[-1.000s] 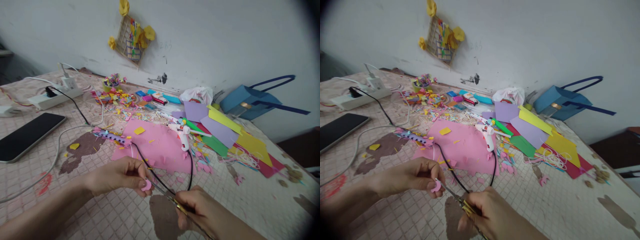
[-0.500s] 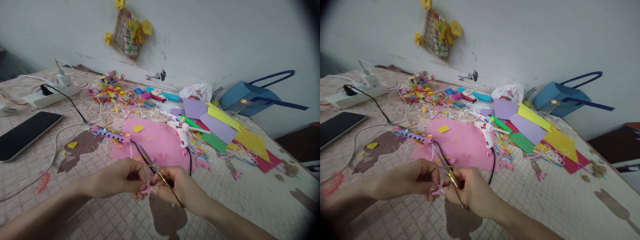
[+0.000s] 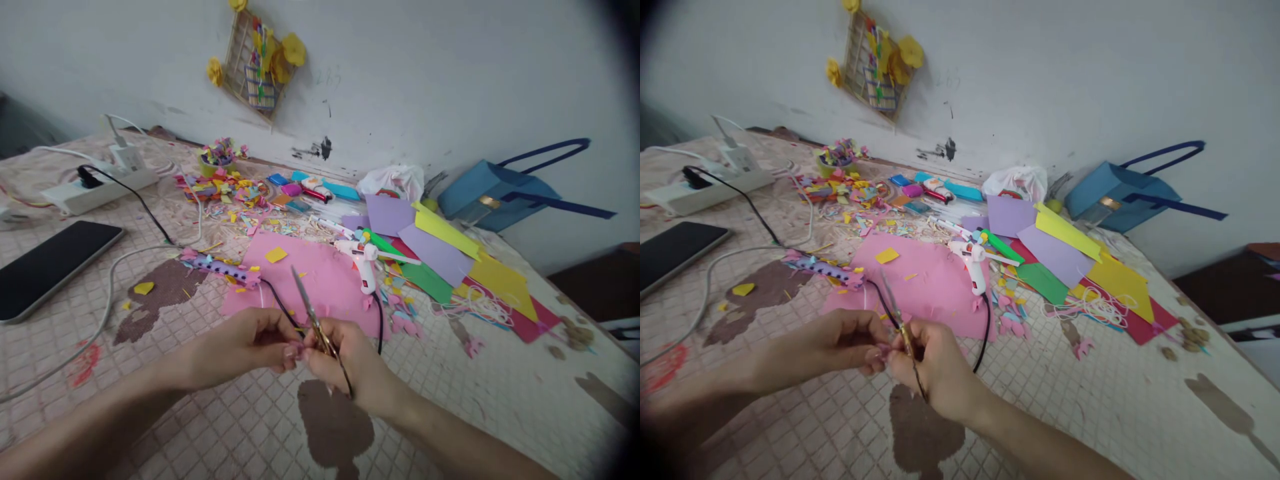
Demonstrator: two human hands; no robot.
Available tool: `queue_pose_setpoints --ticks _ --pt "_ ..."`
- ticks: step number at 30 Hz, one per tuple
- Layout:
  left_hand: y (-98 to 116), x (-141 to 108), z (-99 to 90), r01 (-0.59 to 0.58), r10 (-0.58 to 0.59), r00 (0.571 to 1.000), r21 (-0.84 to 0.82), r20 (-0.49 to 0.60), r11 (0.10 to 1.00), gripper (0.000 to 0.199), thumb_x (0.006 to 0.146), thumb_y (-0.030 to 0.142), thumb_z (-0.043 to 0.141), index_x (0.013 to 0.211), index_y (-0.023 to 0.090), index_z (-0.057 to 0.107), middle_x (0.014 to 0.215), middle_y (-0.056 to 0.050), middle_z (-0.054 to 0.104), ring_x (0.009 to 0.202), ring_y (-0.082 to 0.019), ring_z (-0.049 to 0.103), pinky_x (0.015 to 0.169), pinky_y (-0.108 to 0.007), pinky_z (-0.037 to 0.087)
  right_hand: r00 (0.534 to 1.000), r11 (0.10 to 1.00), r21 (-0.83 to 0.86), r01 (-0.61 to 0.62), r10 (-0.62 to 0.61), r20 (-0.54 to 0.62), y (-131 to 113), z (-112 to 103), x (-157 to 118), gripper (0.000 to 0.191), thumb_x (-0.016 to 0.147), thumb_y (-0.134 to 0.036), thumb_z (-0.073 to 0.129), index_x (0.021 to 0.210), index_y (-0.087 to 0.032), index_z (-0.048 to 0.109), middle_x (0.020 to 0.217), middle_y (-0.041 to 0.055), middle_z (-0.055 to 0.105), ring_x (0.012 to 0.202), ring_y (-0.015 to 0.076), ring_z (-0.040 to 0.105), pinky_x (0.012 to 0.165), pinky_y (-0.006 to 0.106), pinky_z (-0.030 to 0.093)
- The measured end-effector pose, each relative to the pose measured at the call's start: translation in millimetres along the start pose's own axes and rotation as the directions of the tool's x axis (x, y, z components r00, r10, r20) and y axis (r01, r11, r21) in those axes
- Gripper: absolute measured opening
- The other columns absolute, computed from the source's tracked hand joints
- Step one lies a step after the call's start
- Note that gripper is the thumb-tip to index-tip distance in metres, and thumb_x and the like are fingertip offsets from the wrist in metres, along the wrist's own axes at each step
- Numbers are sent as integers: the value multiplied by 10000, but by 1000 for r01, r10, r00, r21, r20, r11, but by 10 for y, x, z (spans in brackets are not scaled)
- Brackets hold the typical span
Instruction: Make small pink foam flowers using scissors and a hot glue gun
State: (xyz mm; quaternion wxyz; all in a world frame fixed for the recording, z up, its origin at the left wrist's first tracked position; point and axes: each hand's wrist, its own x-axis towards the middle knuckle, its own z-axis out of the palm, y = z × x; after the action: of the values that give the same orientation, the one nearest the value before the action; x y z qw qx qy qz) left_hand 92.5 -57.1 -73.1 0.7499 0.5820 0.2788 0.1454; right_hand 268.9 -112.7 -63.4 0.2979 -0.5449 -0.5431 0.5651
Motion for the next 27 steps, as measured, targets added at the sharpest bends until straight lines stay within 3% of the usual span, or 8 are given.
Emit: queue_pose_setpoints --ticks 4,10,20,27 --pt "-5 30 89 -7 -22 984 -162 -175 987 139 731 230 679 807 148 595 756 4 609 733 -128 549 679 -237 416 985 999 31 21 -16 -170 -23 60 18 167 758 -301 535 674 -169 478 449 -86 400 375 59 365 379 173 306" --pt "-40 43 258 -88 -16 936 -279 -351 956 138 747 271 659 758 149 595 754 -11 632 743 -156 575 756 -310 454 961 997 60 53 -34 -275 34 157 48 184 794 -326 516 702 -173 470 455 -86 393 389 65 367 379 174 298" --pt "-111 75 299 -181 24 920 -371 -390 911 162 801 286 606 734 139 602 737 -26 649 724 -164 589 803 -355 460 945 992 67 111 -84 -317 114 219 99 215 812 -349 524 691 -180 468 445 -88 390 384 72 382 389 180 342" --pt "-83 27 267 -202 42 904 -340 -426 919 157 814 285 597 737 149 616 799 -33 658 777 -170 589 805 -341 462 973 979 161 128 -93 -210 137 164 -8 394 842 -542 443 708 -172 461 453 -83 368 398 66 352 414 185 313"
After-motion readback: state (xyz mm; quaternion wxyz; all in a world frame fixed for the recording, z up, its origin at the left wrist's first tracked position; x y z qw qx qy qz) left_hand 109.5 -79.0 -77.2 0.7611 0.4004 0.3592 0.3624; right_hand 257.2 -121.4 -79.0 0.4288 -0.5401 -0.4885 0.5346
